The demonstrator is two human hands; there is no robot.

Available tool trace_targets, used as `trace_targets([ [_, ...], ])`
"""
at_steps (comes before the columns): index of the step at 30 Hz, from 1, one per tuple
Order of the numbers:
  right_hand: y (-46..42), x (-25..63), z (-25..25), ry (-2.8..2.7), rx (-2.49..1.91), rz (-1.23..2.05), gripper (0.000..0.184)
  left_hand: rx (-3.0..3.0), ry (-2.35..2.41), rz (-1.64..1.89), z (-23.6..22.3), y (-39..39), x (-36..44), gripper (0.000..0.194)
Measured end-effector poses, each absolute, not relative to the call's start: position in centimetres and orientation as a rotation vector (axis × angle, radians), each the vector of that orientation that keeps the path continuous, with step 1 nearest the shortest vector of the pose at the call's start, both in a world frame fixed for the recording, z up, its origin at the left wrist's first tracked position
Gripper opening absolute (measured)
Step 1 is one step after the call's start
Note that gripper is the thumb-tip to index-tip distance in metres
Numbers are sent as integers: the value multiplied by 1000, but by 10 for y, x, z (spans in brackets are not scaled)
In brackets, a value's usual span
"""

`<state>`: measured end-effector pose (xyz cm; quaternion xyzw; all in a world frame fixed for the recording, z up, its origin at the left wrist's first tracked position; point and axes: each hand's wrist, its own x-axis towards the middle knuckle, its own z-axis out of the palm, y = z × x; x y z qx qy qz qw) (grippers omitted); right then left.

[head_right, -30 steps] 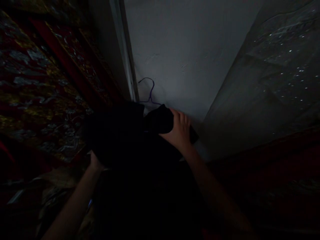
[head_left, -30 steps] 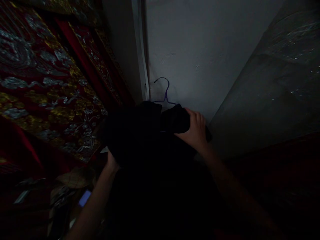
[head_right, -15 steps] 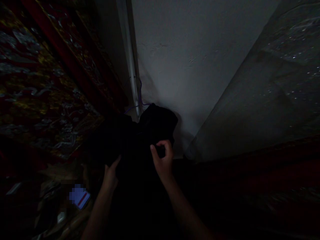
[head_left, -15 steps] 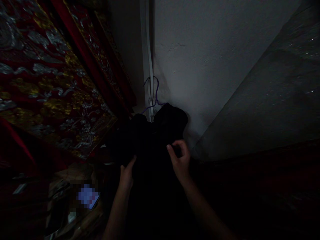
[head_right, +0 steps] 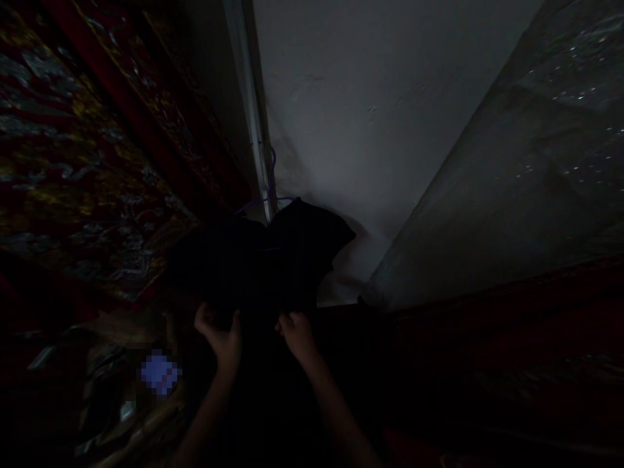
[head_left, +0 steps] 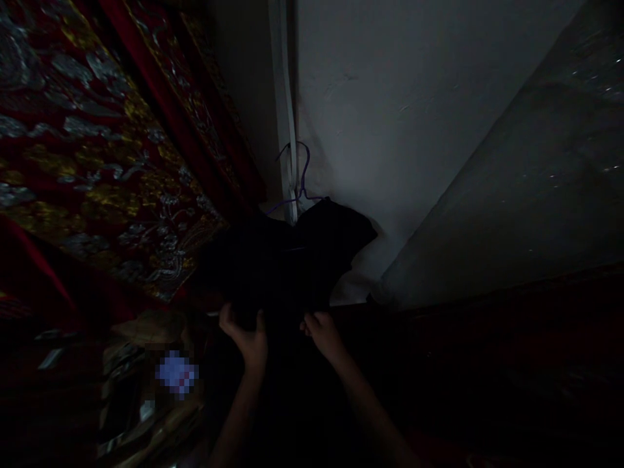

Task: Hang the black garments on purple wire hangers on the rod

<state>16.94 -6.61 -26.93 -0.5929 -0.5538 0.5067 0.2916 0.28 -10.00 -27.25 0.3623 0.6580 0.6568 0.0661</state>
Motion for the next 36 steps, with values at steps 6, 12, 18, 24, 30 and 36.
trace_targets([
  [6, -85, 160, -268, -1286, -1362, 1303, 58, 1437, 1595, 1409, -305, -113, 54, 20],
  [12, -67, 166, -240, -1261, -1153, 1515, 51, 1464, 1537, 1348, -294, -93, 44, 19],
  [18, -6, 174, -135, -1157, -973, 1443, 40, 1486, 1543, 1342, -300, -81, 42, 14],
  [24, 9, 168, -66, -1244, -842, 1308, 36, 1547, 1461, 1333, -269, -60, 40, 9],
  [30, -11, 173, -78, -1403, -852, 1144, 38, 1831, 1277, 1776, -143, -38, 31, 46],
  [36, -3, 174, -81, -1586, -898, 859, 36, 2312, 1269, 1617, -66, -22, 25, 15],
])
